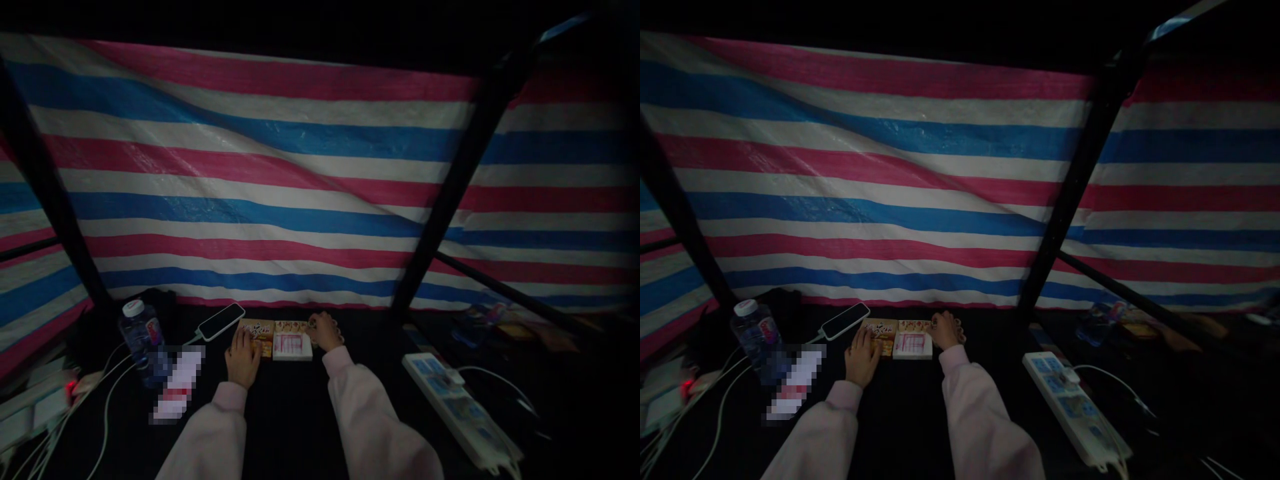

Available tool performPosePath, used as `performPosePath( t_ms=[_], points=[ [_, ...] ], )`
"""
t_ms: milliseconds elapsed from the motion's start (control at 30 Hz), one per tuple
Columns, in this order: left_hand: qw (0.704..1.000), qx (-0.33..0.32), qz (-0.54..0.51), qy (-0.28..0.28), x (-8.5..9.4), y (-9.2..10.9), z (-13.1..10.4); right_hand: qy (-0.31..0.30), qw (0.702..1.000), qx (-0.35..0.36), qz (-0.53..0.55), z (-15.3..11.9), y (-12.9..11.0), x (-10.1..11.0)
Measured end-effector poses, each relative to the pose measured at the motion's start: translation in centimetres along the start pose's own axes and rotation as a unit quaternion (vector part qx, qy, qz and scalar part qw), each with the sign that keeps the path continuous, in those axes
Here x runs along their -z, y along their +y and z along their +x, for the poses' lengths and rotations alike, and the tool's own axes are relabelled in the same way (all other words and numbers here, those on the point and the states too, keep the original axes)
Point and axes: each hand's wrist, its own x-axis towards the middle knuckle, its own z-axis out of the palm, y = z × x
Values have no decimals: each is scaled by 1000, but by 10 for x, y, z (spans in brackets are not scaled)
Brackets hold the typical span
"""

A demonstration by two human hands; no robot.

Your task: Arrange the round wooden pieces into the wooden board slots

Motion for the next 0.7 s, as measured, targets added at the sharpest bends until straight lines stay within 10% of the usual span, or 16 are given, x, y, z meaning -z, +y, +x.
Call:
performPosePath(
  t_ms=[700],
  points=[
    [1000,5,-3,-2,0,2,1,-37,996,17,-83,10,-11,-25]
  ],
)
